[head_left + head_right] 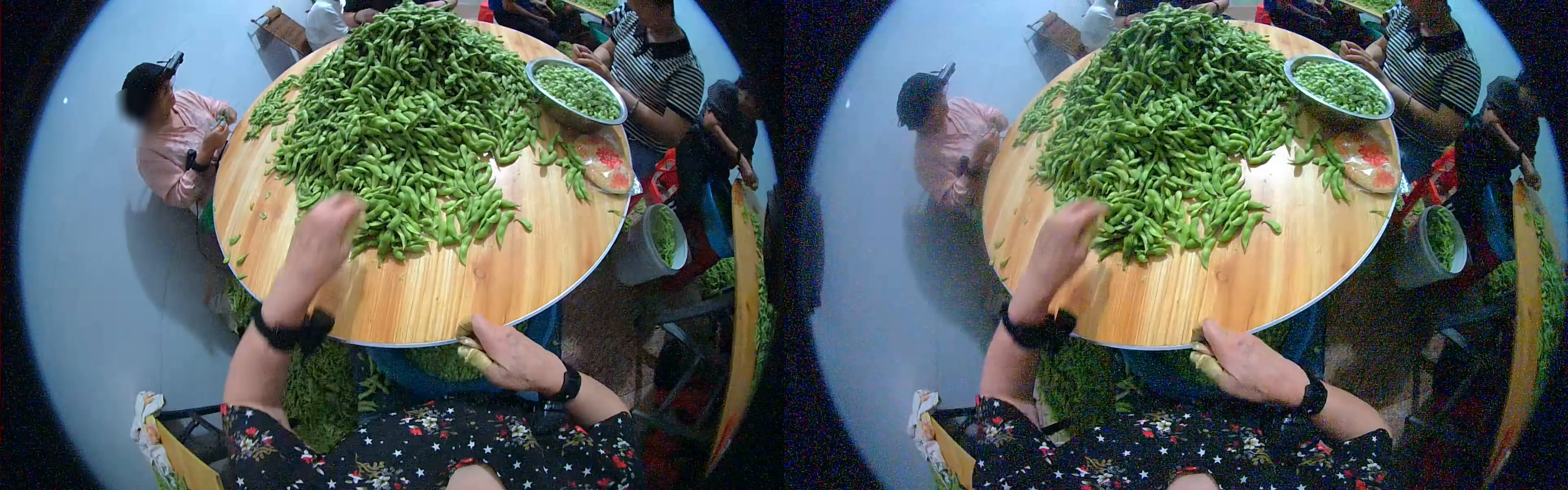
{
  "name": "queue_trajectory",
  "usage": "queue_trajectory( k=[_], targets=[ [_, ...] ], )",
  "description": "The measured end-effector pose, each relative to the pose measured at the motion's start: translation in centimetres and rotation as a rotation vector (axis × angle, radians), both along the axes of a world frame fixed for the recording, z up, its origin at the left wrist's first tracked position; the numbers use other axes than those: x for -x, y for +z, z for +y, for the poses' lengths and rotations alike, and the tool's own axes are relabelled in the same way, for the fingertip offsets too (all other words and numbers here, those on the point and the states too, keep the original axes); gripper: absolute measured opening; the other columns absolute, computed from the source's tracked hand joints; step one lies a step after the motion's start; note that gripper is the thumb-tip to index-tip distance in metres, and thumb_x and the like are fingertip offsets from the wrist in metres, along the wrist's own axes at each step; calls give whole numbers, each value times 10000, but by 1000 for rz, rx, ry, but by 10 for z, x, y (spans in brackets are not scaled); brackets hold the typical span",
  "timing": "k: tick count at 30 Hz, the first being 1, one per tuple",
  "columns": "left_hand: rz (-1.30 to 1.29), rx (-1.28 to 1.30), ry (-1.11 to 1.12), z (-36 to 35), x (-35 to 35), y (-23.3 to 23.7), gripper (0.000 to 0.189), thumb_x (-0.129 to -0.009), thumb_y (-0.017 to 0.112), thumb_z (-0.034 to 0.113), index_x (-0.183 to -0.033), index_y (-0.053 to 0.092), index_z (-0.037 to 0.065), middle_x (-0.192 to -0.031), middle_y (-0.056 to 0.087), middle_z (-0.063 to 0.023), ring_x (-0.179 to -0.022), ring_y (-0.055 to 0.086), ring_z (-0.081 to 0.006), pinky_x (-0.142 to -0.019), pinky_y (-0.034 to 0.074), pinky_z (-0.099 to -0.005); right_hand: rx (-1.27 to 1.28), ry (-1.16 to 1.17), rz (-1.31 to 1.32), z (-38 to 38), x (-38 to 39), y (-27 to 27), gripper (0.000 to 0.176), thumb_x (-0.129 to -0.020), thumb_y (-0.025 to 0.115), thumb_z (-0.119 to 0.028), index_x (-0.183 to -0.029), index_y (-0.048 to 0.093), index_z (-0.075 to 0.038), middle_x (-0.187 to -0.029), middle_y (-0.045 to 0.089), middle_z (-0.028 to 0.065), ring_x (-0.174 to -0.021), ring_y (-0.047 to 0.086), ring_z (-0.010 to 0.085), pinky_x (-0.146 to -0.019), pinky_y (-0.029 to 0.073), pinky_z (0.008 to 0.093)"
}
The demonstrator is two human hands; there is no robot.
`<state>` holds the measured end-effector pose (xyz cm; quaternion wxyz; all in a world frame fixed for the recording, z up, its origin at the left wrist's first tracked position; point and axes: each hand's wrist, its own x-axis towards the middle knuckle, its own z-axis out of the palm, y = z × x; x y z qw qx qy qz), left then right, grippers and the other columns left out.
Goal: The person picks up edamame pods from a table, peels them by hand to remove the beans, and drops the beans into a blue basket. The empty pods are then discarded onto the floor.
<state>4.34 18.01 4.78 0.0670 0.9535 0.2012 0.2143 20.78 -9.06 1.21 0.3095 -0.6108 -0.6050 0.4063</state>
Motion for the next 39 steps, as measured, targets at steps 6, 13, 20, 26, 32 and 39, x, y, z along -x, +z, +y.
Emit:
queue_trajectory(
  k=[6,13,20,26,32,39],
  targets=[
    [-44,-444,-107,91,-78,-19,251,-782,528,-21,-1009,621,33,-967,608,-140,-920,597,-339,-738,518,-403,-93,8,111,-2,-4,-6,186,-907,569,-186,-942,545,-5,-724,546,160,-683,577,302,-637,460,357],
    [228,-102,61,42,-41,-32,103,-806,573,58,-909,570,47,-875,563,-151,-787,608,-356,-679,518,-431,53,-118,211,-8,-1,1,190,-910,571,-158,-1008,567,4,-723,564,167,-643,579,294,-611,459,367],
    [-90,-173,4,37,-34,-26,253,-812,540,38,-1064,572,31,-900,575,-154,-847,590,-338,-720,494,-432,-44,-201,163,-4,13,-3,237,-918,566,-174,-1079,580,-1,-773,602,173,-698,618,304,-643,476,366],
    [-162,82,-110,-1,-31,-14,442,-856,500,22,-1296,458,18,-839,606,-184,-757,588,-352,-661,475,-412,-121,-333,317,17,11,2,288,-983,492,-212,-1163,577,-5,-724,567,17,-549,528,80,-519,438,238],
    [-135,899,-209,-58,-18,-4,481,-926,458,43,-1396,354,51,-726,602,-61,-672,577,-138,-665,480,-292,-125,-397,635,39,15,7,279,-979,457,-209,-1201,517,-52,-748,597,13,-557,547,83,-499,449,238],
    [-168,892,-249,-98,-9,-22,445,-902,458,-8,-1338,509,62,-732,571,-50,-666,541,-115,-649,464,-264,-83,-375,891,40,17,-6,310,-983,454,-199,-1258,415,-61,-772,586,31,-500,527,87,-442,431,225]
  ],
)
